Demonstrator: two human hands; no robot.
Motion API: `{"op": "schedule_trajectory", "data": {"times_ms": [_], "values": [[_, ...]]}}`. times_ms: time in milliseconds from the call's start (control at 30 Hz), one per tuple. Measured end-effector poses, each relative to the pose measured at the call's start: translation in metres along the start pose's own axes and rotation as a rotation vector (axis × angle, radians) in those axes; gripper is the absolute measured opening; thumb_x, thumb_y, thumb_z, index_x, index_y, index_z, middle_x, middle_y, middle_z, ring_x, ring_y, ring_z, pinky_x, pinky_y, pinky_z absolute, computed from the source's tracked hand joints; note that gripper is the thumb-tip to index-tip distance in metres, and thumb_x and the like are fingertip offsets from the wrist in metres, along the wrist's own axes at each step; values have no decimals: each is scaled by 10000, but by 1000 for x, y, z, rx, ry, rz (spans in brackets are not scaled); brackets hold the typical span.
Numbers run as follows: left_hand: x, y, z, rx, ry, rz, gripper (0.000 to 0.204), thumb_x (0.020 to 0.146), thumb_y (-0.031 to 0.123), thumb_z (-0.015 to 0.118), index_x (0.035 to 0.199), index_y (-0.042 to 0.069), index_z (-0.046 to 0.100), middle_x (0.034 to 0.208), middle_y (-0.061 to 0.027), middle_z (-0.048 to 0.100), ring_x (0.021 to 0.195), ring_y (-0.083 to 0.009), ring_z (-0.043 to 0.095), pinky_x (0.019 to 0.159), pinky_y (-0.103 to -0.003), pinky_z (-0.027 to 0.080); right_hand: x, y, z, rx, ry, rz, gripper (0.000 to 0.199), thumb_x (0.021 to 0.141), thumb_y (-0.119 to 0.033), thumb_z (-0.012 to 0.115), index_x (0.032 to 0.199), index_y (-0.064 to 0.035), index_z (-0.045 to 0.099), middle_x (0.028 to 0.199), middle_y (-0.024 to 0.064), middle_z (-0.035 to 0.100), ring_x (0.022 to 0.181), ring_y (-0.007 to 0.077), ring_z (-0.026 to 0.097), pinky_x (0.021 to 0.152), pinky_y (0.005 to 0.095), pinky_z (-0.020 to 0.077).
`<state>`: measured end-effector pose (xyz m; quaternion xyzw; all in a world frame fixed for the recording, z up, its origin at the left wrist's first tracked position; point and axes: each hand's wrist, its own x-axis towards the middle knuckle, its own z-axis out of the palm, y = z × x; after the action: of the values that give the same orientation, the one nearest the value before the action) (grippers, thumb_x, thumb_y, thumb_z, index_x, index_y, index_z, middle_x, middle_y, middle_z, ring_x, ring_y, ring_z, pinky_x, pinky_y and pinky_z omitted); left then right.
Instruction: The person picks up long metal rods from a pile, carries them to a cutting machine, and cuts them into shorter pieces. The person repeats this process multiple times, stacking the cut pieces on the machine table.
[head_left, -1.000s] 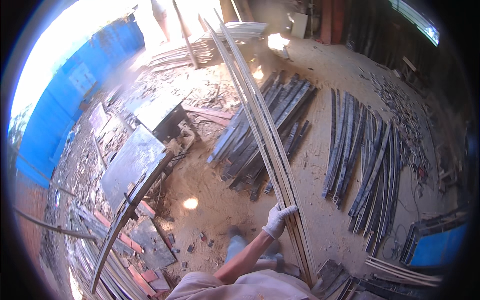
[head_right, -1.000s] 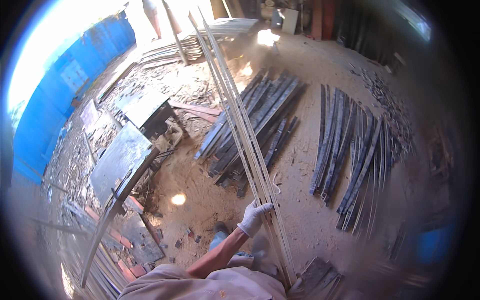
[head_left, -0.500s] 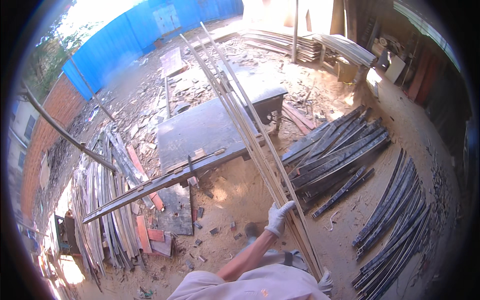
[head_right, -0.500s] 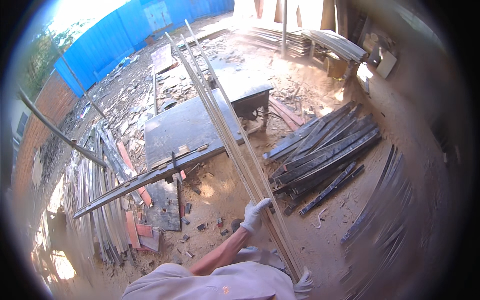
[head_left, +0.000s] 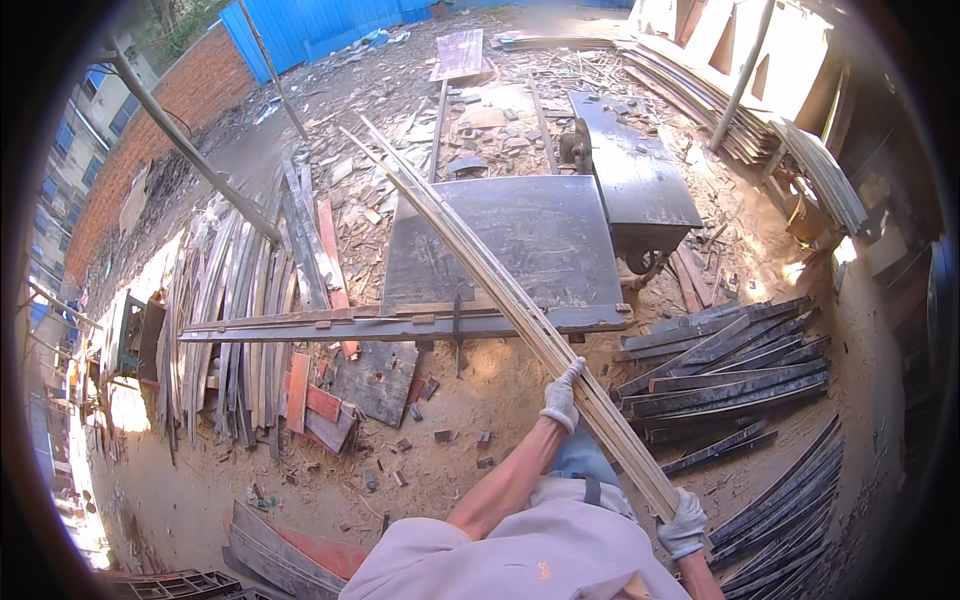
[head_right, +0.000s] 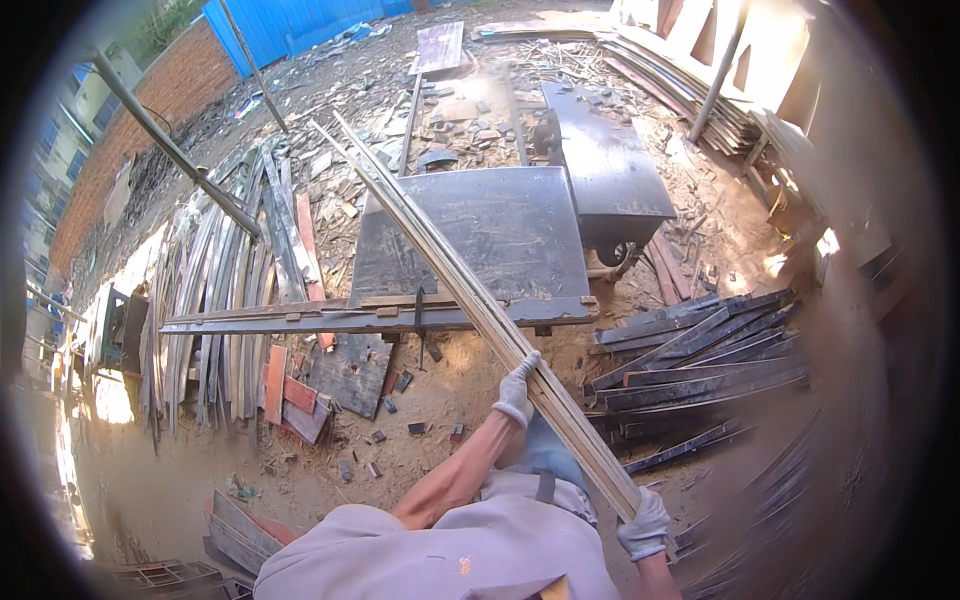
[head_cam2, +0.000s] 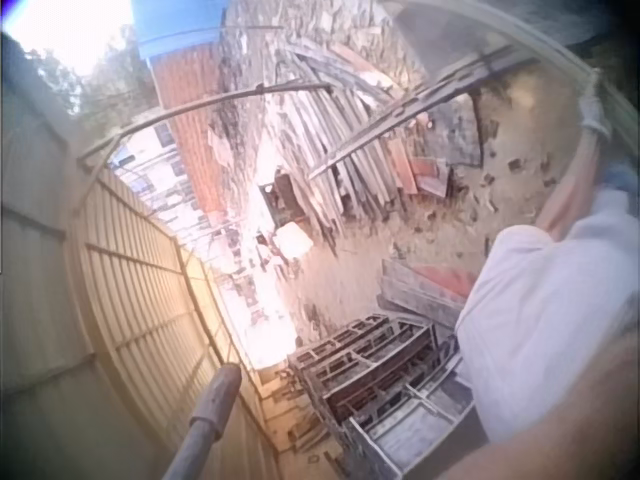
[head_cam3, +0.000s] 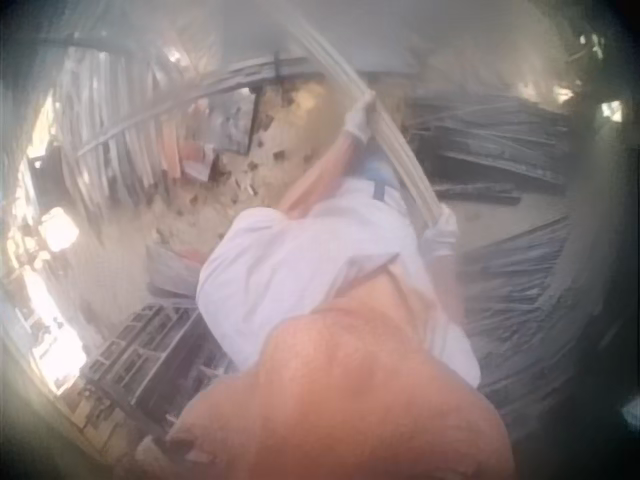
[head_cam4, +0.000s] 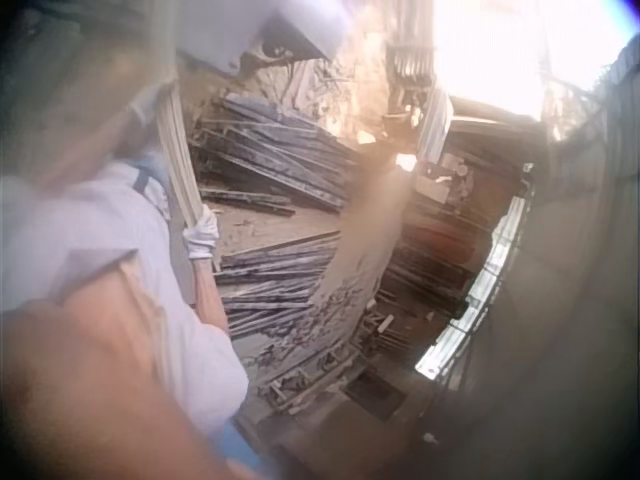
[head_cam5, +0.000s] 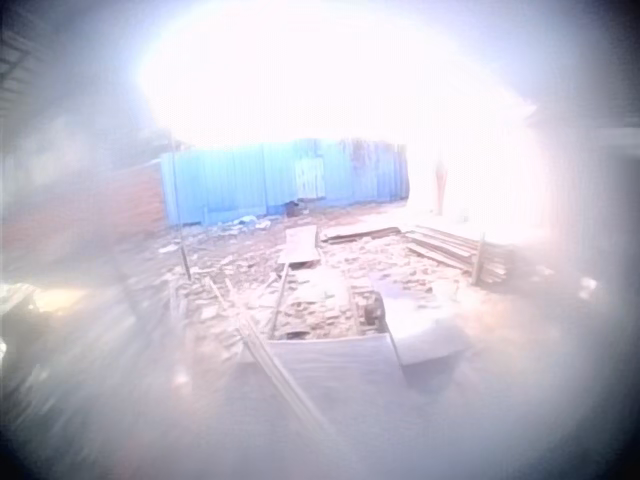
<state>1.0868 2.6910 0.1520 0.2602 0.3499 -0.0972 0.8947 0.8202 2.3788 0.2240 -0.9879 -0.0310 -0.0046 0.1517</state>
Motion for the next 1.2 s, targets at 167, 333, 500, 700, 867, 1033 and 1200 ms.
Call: {"op": "schedule_trajectory", "data": {"times_ms": [167, 333, 500, 700, 867, 1033, 1200], "values": [[68, 38, 60, -250, -10, -40, 257, 929, 304, 834, 999, 102, 693, 885, -57, 719, 797, -242, 708, 802, -450, 621, 172, 49, -27, -91, -65, -217, 695, 660, -107, 770, 1314, -33, 546, 1161, 202, 636, 1052, 428, 624, 888, 528, 536], [162, 92, 56, -337, 104, 163, 663, 829, 518, 876, 1285, 114, 617, 1184, -93, 696, 1089, -326, 662, 1020, -547, 558, 341, 55, -37, -38, -97, -451, 642, 685, -165, 794, 1275, -60, 564, 1092, 194, 648, 1007, 416, 640, 847, 507, 544], [187, 130, 74, -319, 292, 105, 811, 784, 670, 811, 1359, 136, 611, 1326, -109, 680, 1221, -355, 633, 1113, -582, 494, 470, 39, -35, -73, -129, -582, 551, 670, -149, 784, 1179, -54, 595, 1080, 169, 636, 1011, 388, 626, 864, 477, 533], [217, 207, 4, 384, 293, 21, 685, 807, 709, 802, 1138, 121, 686, 961, -64, 712, 904, -243, 647, 809, -470, 551, 599, -13, 43, -65, -269, -631, 437, 648, -72, 716, 1075, -48, 626, 1026, 174, 597, 978, 371, 597, 817, 467, 503], [161, 226, 67, 1765, 466, 822, 1001, 735, 443, 957, 1476, -14, 464, 1440, -220, 500, 1310, -344, 517, 1125, -458, 442, 645, -63, 115, -71, -289, -659, 329, 659, -104, 730, 973, -53, 643, 996, 154, 629, 993, 341, 625, 832, 452, 515], [241, 255, 103, 2215, -251, 1095, 1263, 594, 495, 975, 1564, -11, 344, 1398, -200, 510, 1326, -413, 480, 1178, -543, 358, 675, -129, 158, -66, -378, -693, 382, 721, -165, 755, 1081, -61, 685, 1106, 140, 667, 1077, 311, 637, 901, 435, 511], [295, 239, 77, 2391, -371, 779, 1055, 649, 277, 913, 1523, 5, 389, 1330, -190, 533, 1248, -394, 516, 1093, -529, 407, 680, -133, 198, -27, -330, -697, 664, 761, -255, 786, 1345, -3, 596, 1280, 161, 622, 1197, 322, 589, 1022, 454, 467]]}}
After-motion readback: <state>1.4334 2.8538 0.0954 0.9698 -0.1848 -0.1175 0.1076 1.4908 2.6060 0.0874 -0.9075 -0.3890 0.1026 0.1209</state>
